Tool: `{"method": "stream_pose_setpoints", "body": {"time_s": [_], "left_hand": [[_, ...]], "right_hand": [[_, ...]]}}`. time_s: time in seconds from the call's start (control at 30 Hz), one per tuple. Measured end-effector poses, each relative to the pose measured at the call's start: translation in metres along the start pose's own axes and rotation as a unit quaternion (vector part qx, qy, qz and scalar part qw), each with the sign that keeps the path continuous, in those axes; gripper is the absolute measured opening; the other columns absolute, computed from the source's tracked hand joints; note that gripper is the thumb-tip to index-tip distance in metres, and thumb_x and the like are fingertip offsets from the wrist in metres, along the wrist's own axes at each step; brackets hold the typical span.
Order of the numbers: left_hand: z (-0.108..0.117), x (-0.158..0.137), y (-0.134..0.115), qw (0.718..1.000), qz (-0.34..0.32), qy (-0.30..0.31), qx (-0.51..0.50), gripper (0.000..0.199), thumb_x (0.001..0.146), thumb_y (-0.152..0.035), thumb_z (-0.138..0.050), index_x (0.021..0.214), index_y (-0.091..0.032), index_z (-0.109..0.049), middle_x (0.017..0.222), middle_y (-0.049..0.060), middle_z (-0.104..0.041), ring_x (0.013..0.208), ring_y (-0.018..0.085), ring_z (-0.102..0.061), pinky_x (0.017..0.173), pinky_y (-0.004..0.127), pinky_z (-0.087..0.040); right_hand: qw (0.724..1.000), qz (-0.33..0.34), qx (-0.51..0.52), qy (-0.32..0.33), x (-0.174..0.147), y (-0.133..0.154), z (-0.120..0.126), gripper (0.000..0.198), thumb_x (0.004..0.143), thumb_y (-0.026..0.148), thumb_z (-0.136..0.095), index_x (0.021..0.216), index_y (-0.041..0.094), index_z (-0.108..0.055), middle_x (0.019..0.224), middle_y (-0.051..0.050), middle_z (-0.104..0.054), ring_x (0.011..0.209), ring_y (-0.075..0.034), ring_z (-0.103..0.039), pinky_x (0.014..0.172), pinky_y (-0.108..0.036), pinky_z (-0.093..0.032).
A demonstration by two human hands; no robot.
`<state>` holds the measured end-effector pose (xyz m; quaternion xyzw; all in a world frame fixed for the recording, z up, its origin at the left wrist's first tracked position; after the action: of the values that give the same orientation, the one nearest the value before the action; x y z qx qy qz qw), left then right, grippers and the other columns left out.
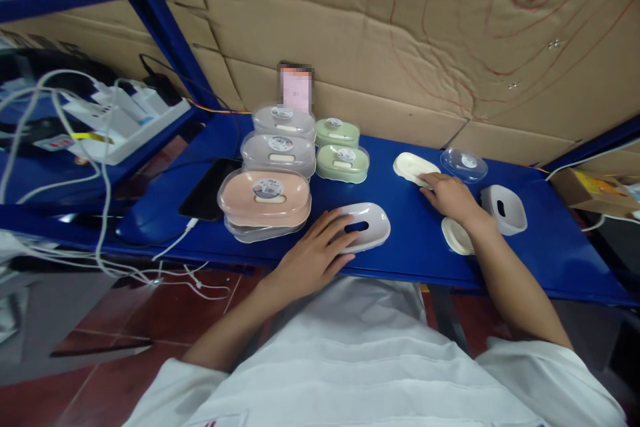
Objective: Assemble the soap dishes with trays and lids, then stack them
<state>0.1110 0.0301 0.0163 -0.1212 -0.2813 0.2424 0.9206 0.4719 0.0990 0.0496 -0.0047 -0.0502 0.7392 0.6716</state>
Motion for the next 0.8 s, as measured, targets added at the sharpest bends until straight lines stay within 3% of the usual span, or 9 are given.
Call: {"method": "stream_pose_setpoints", "body": {"time_s": [0.1, 0.3, 0.43, 0.53, 0.6, 0.67, 0.73, 0.8], "left_hand": [[0.003, -0.001, -0.001, 1.000, -0.021, -0.023, -0.003, 0.042, 0.109, -0.025, -0.061, 0.150, -0.023, -0.059, 0.157, 0.010, -0.061, 0.158, 0.030, -0.046, 0.136, 0.062, -0.033], [0.008, -0.002, -0.002, 0.996, -0.040, -0.071, -0.018, 0.046, 0.108, -0.024, -0.062, 0.154, -0.024, -0.055, 0.149, 0.013, -0.063, 0.151, 0.029, -0.052, 0.135, 0.065, -0.034], [0.008, 0.000, -0.001, 0.996, -0.022, -0.076, -0.031, 0.049, 0.108, -0.023, -0.062, 0.156, -0.025, -0.052, 0.149, 0.012, -0.062, 0.148, 0.029, -0.056, 0.135, 0.065, -0.033], [0.007, 0.001, -0.001, 0.997, -0.013, -0.067, -0.033, 0.049, 0.108, -0.025, -0.061, 0.157, -0.028, -0.052, 0.148, 0.011, -0.062, 0.147, 0.029, -0.056, 0.135, 0.064, -0.033], [0.006, 0.001, 0.000, 0.997, -0.006, -0.068, -0.033, 0.048, 0.108, -0.025, -0.061, 0.156, -0.028, -0.053, 0.147, 0.011, -0.062, 0.148, 0.029, -0.055, 0.135, 0.064, -0.033], [0.006, 0.001, 0.002, 0.997, 0.000, -0.076, -0.034, 0.047, 0.108, -0.025, -0.062, 0.155, -0.028, -0.055, 0.147, 0.011, -0.062, 0.150, 0.030, -0.053, 0.134, 0.064, -0.035], [0.004, 0.000, 0.003, 0.996, 0.007, -0.086, -0.028, 0.047, 0.108, -0.025, -0.062, 0.154, -0.027, -0.055, 0.147, 0.012, -0.062, 0.151, 0.031, -0.051, 0.134, 0.064, -0.035], [0.002, 0.000, 0.004, 0.995, 0.012, -0.094, -0.017, 0.047, 0.108, -0.025, -0.061, 0.154, -0.028, -0.055, 0.146, 0.012, -0.062, 0.152, 0.031, -0.050, 0.134, 0.066, -0.032]], "right_hand": [[0.993, 0.095, 0.072, 0.001, -0.016, 0.018, -0.006, 0.038, 0.107, 0.034, -0.054, 0.137, 0.022, -0.072, 0.141, -0.014, -0.074, 0.130, -0.034, -0.070, 0.111, -0.054, -0.055], [0.951, 0.240, 0.191, -0.041, -0.063, 0.091, -0.001, 0.030, 0.109, 0.035, -0.057, 0.134, 0.026, -0.072, 0.138, -0.010, -0.075, 0.133, -0.030, -0.069, 0.114, -0.052, -0.056], [0.930, 0.249, 0.237, -0.127, -0.082, 0.113, 0.007, 0.019, 0.109, 0.027, -0.057, 0.121, 0.026, -0.072, 0.121, -0.009, -0.080, 0.118, -0.027, -0.075, 0.105, -0.048, -0.060], [0.929, 0.184, 0.270, -0.172, -0.085, 0.109, 0.006, 0.016, 0.108, 0.030, -0.061, 0.120, 0.027, -0.070, 0.122, -0.010, -0.077, 0.118, -0.028, -0.074, 0.104, -0.048, -0.062], [0.932, 0.135, 0.297, -0.160, -0.082, 0.103, 0.000, 0.035, 0.108, 0.035, -0.062, 0.142, 0.028, -0.061, 0.145, -0.015, -0.067, 0.137, -0.031, -0.065, 0.113, -0.053, -0.058], [0.926, 0.115, 0.336, -0.124, -0.080, 0.101, -0.008, 0.059, 0.108, 0.039, -0.060, 0.163, 0.030, -0.040, 0.167, -0.017, -0.047, 0.155, -0.033, -0.049, 0.122, -0.057, -0.052], [0.914, 0.134, 0.374, -0.087, -0.079, 0.104, -0.014, 0.076, 0.108, 0.041, -0.061, 0.172, 0.034, -0.020, 0.179, -0.016, -0.026, 0.164, -0.033, -0.035, 0.126, -0.059, -0.048], [0.908, 0.170, 0.377, -0.061, -0.082, 0.109, -0.016, 0.089, 0.106, 0.045, -0.066, 0.175, 0.037, -0.010, 0.184, -0.012, -0.008, 0.169, -0.034, -0.021, 0.129, -0.061, -0.043]]}}
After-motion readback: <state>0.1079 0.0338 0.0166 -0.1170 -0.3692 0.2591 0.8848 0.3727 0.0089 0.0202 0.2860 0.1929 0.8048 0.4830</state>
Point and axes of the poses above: each hand's wrist, its own x-axis towards the middle knuckle, its own z-axis out of the back of the hand, y = z × x, the point moved 4 cm from there along x, towards the middle knuckle
